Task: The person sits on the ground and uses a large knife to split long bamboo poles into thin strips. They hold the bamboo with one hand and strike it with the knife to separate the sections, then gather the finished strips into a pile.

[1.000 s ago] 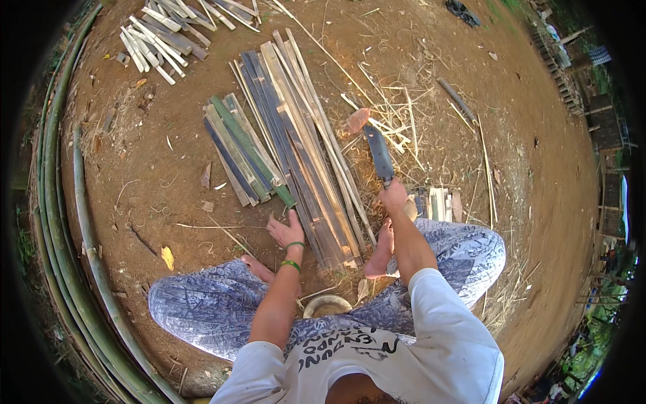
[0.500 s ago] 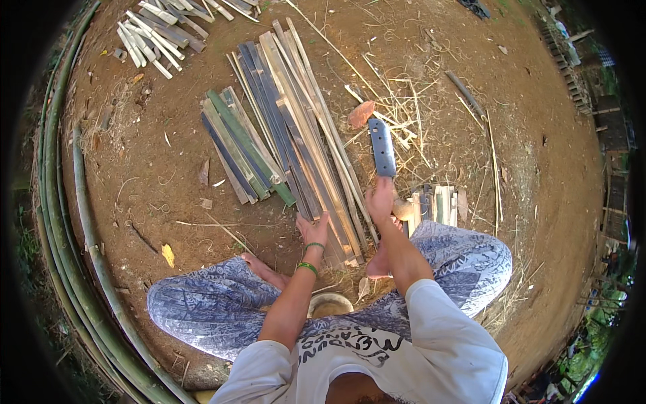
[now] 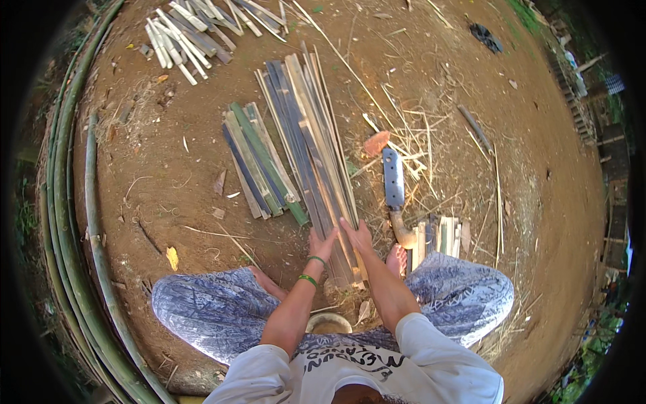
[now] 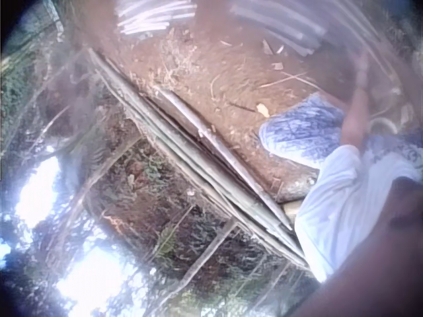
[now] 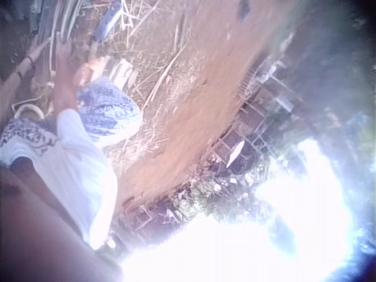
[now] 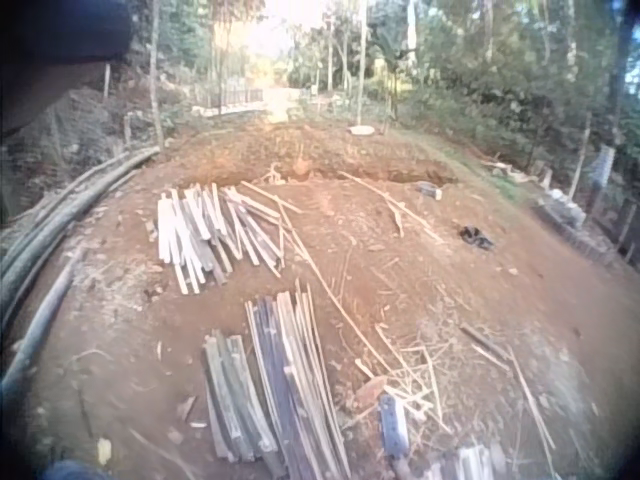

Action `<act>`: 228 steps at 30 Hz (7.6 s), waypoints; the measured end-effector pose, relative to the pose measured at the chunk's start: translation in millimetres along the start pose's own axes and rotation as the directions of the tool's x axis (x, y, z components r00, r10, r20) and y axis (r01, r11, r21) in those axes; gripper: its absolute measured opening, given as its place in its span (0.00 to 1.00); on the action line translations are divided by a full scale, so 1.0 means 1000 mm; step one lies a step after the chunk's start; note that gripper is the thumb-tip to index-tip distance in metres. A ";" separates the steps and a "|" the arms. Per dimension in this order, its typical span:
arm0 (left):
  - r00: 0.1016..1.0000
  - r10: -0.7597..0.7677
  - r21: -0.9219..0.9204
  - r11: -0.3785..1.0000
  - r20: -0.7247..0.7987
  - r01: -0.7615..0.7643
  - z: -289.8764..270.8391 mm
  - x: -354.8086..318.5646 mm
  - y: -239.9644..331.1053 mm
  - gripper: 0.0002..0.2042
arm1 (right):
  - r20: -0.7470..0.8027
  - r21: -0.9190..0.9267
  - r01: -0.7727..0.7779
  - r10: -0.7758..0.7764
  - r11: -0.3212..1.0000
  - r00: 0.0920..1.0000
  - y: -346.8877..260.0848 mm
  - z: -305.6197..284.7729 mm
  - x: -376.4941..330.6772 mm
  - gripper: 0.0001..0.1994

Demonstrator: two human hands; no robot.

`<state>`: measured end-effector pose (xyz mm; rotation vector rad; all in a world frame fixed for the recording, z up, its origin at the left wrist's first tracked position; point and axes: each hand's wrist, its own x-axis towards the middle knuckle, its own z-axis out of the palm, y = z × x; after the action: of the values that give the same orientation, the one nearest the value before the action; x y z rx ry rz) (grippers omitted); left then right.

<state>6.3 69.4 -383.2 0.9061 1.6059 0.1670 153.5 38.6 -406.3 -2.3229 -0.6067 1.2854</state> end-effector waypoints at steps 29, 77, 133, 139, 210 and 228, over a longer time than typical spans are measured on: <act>0.924 0.355 -0.400 0.833 -0.143 -0.382 -0.048 -0.052 0.059 0.37 | 0.531 0.643 -0.169 -0.275 0.747 0.802 -0.069 -0.046 -0.077 0.40; 0.885 0.442 -0.647 0.719 0.144 -0.254 -0.120 -0.133 0.203 0.43 | 0.565 0.613 -0.267 -0.177 0.743 0.806 -0.223 -0.122 -0.177 0.42; 0.939 0.311 -0.887 0.380 -0.145 -0.263 -0.232 -0.320 0.867 0.27 | 0.724 0.320 -0.266 -0.053 0.909 0.688 -0.873 -0.519 -0.226 0.26; 0.957 0.239 -0.904 0.351 -0.165 -0.243 -0.280 -0.286 0.935 0.26 | 0.789 0.315 -0.290 -0.080 0.904 0.609 -0.964 -0.506 -0.192 0.26; 0.998 -0.004 -0.847 0.530 0.060 0.053 -0.335 0.521 1.798 0.16 | 0.899 0.173 -0.541 0.092 0.823 0.428 -1.730 -0.593 0.726 0.22; 0.972 -0.141 -0.921 0.369 -0.188 -0.125 -0.506 0.593 1.785 0.30 | 0.875 -0.117 -0.471 0.315 0.875 0.368 -1.862 -0.420 0.732 0.24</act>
<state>386.4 1850.3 308.9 -0.0674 1.3737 1.1255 545.5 1909.2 320.8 -1.5201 -0.1582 2.7129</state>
